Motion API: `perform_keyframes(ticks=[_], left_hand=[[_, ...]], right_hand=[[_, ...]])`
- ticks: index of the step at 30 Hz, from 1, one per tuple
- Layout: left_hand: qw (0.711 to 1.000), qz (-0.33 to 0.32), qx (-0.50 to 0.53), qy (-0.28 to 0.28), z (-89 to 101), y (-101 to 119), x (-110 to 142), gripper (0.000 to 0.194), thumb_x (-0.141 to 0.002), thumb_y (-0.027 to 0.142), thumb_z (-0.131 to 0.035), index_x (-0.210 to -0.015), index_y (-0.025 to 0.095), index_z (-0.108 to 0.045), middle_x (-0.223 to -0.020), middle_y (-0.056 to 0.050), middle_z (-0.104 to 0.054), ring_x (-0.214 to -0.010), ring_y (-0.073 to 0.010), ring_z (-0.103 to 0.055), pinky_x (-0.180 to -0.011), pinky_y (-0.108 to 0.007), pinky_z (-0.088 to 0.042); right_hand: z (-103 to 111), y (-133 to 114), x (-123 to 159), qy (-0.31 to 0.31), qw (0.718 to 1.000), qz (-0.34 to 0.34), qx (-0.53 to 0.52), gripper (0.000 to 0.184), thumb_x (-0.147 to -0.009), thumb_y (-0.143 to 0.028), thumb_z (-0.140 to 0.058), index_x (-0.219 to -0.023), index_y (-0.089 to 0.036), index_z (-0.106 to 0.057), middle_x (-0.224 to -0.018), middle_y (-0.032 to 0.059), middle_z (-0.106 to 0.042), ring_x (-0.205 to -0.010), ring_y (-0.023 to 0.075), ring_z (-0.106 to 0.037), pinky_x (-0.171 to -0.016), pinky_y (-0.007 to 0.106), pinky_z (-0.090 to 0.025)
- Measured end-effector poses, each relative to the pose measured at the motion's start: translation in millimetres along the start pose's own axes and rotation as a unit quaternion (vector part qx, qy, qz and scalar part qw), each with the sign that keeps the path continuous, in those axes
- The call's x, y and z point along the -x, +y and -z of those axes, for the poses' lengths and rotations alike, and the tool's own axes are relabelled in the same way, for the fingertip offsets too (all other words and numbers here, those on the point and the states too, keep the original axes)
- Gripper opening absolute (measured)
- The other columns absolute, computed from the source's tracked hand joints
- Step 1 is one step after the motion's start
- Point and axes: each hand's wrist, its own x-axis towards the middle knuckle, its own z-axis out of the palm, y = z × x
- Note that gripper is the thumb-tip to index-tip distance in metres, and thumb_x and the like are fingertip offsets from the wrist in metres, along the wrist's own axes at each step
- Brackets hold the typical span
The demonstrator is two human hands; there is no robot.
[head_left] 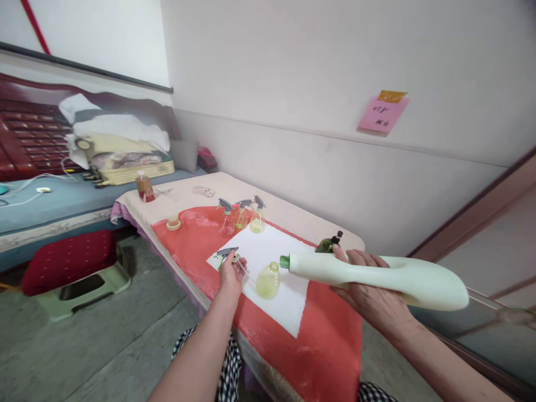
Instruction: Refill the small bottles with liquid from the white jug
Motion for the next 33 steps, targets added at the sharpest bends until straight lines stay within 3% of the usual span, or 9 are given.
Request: perform_keyframes(ticks=[9,25,29,33], left_hand=[[1.000,0.000,-0.002,-0.001,0.6,0,-2,0.021,-0.084,0.035,-0.062,-0.079,0.014,-0.059,-0.067,-0.006,-0.064,-0.057,-0.0128,-0.063,-0.054,-0.022,-0.047],[1.000,0.004,0.006,-0.007,1.3,-1,-2,0.021,-0.082,0.035,-0.064,-0.078,0.015,-0.058,-0.067,-0.005,-0.063,-0.056,-0.0131,-0.062,-0.054,-0.023,-0.048],[1.000,0.007,0.009,-0.003,-0.2,1,1,0.021,-0.082,0.035,-0.065,-0.078,0.015,-0.059,-0.068,-0.005,-0.063,-0.057,-0.0132,-0.062,-0.055,-0.023,-0.048],[1.000,0.013,0.011,-0.004,-2.3,2,4,0.021,-0.083,0.034,-0.063,-0.077,0.015,-0.059,-0.068,-0.006,-0.063,-0.057,-0.0130,-0.062,-0.054,-0.022,-0.047]], right_hand=[[-2,-3,-1,-0.005,1.000,-0.008,-0.022,0.063,-0.092,-0.036,-0.053,-0.147,-0.012,-0.034,-0.117,0.0196,-0.058,-0.114,0.0341,-0.051,-0.098,0.051,-0.040],[-7,-4,6,0.007,1.000,-0.014,-0.021,0.077,-0.090,-0.040,-0.056,-0.152,-0.012,-0.021,-0.118,0.0195,-0.058,-0.114,0.0352,-0.052,-0.099,0.051,-0.040],[-18,-6,18,0.016,0.996,-0.069,-0.061,0.075,-0.087,-0.045,-0.058,-0.150,-0.016,-0.027,-0.118,0.0175,-0.059,-0.107,0.0354,-0.056,-0.095,0.049,-0.043],[-41,-12,25,-0.031,0.971,-0.193,-0.140,0.067,-0.084,-0.052,-0.059,-0.139,-0.017,-0.045,-0.118,0.0182,-0.063,-0.102,0.0376,-0.061,-0.083,0.047,-0.049]])
